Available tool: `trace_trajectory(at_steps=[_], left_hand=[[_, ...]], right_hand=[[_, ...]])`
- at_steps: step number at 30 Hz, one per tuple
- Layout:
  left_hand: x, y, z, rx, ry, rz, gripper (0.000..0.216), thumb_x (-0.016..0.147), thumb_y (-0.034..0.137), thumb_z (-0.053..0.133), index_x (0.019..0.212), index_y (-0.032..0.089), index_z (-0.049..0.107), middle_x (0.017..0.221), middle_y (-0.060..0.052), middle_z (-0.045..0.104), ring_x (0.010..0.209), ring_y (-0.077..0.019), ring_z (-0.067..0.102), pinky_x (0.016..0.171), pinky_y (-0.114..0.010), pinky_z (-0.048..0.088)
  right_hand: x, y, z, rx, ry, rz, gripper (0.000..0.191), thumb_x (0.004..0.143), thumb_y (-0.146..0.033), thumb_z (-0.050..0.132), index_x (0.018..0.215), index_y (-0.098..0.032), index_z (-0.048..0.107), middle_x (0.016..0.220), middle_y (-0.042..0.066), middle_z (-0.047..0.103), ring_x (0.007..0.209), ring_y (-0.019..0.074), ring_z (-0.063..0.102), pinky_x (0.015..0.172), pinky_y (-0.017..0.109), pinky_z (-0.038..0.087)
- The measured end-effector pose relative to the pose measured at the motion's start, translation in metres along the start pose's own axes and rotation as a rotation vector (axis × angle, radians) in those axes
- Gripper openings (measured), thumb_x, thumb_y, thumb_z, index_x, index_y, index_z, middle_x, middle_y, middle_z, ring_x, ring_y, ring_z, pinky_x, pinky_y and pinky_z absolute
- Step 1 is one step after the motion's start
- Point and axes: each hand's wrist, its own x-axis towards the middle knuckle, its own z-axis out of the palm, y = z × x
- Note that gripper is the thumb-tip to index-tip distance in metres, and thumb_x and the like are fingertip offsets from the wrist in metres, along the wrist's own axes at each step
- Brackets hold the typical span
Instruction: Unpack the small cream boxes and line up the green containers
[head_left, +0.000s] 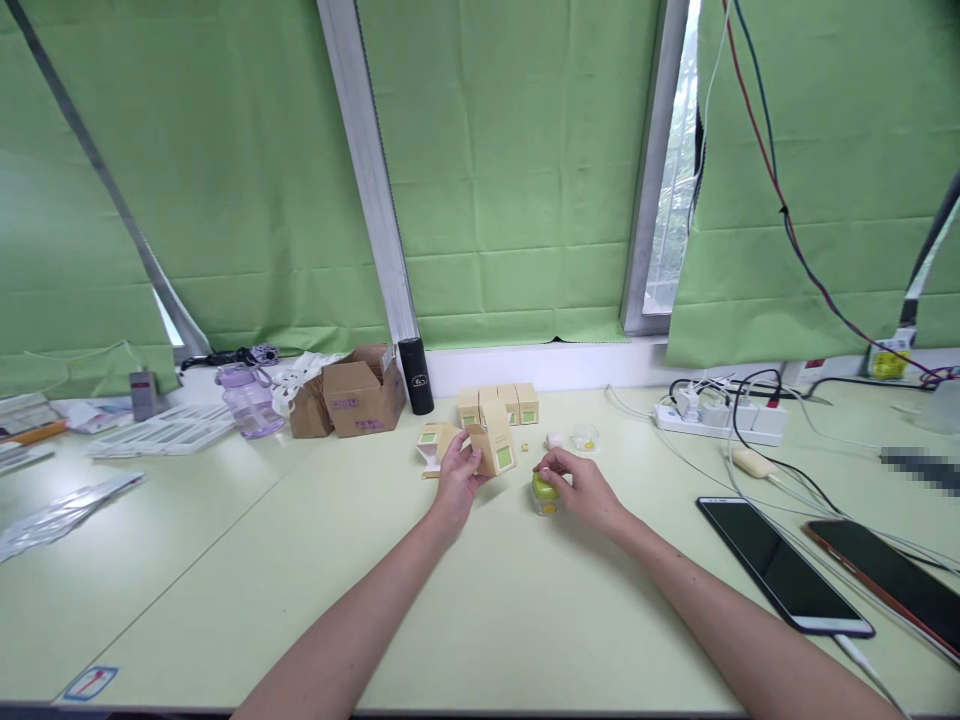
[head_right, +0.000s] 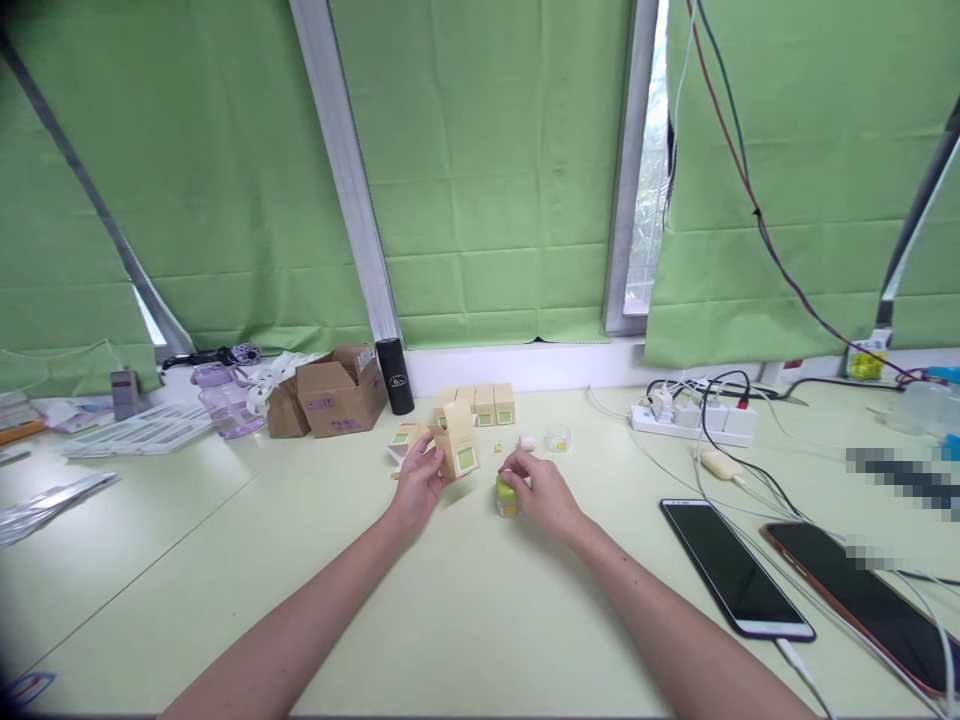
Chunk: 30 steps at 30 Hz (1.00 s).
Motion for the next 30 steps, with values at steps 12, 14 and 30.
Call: trace_trajectory(at_steps=[12, 14, 30], left_hand=[[-0.004, 0.003, 0.004, -0.090, -0.082, -0.098, 0.045, 0.084, 0.030, 0.077, 0.125, 0.021, 0.060, 0.119, -0.010, 0.076, 0.103, -0.0276, 0.076, 0.091, -0.054, 0.064], [-0.006, 0.004, 0.006, -0.090, -0.090, -0.110, 0.042, 0.087, 0.030, 0.074, 0.125, 0.019, 0.061, 0.120, -0.012, 0.075, 0.104, -0.0290, 0.076, 0.089, -0.053, 0.065], [-0.018, 0.005, 0.022, -0.036, -0.194, -0.135, 0.060, 0.087, 0.040, 0.077, 0.139, 0.021, 0.056, 0.121, -0.014, 0.075, 0.099, -0.0302, 0.077, 0.075, -0.043, 0.067]], right_hand=[[-0.002, -0.002, 0.003, 0.005, -0.053, -0.003, 0.018, 0.096, -0.037, 0.054, 0.101, -0.024, 0.066, 0.099, 0.005, 0.077, 0.094, 0.0229, 0.071, 0.086, 0.039, 0.053], [-0.003, -0.004, 0.003, 0.000, -0.049, -0.003, 0.018, 0.097, -0.037, 0.054, 0.102, -0.024, 0.067, 0.103, 0.005, 0.077, 0.096, 0.0234, 0.071, 0.087, 0.040, 0.053], [0.001, -0.027, 0.013, 0.153, 0.074, 0.053, 0.042, 0.090, -0.060, 0.063, 0.112, -0.027, 0.074, 0.128, 0.009, 0.073, 0.124, 0.0305, 0.061, 0.105, 0.048, 0.046]])
